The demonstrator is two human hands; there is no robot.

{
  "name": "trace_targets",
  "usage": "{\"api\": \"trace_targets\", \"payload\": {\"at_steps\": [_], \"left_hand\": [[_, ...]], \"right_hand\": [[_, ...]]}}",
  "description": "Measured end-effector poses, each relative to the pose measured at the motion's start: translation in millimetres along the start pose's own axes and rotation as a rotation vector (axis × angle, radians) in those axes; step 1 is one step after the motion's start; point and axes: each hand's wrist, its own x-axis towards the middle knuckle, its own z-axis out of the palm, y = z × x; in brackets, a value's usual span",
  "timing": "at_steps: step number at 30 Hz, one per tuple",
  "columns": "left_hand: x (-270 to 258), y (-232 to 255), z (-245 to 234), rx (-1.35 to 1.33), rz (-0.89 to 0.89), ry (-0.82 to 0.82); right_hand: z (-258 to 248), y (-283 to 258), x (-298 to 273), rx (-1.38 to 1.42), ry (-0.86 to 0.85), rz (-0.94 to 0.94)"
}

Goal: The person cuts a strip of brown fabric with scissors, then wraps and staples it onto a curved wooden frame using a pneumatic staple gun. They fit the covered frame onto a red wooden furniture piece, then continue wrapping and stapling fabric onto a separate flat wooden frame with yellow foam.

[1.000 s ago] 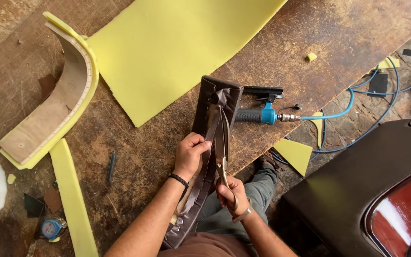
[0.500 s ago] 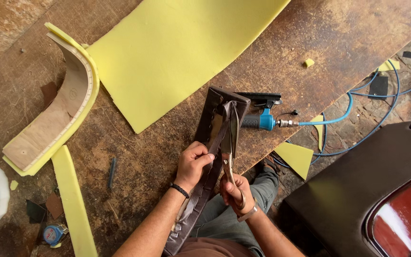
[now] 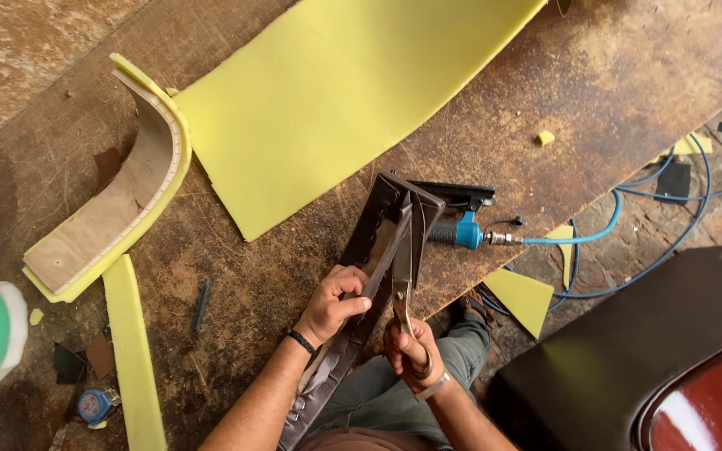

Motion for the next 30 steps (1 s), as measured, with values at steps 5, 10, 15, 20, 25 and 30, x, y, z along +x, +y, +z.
{"api": "trace_targets", "payload": {"at_steps": [5, 10, 15, 20, 25, 30], "left_hand": [[1, 7, -3, 0.198, 0.030, -0.136], [0, 9, 4, 0.439, 0.008, -0.157], [0, 15, 2, 0.288, -0.130, 0.004], [-23, 22, -40, -0.113, -0.277, 0.727], [-110, 28, -90, -0.124, -0.081, 1.469], [-195, 39, -83, -0.503, -0.088, 1.777]], "right_hand": [[-1, -31, 9, 0.190, -0.098, -0.071], [5, -53, 20, 0.141, -0.101, 0.002], [10, -90, 8, -0.157, 0.029, 0.180], [1, -146, -3, -0.167, 0.005, 0.410], [3, -175, 29, -0.412, -0.060, 0.592], [39, -181, 73, -0.862, -0.185, 0.710]]}}
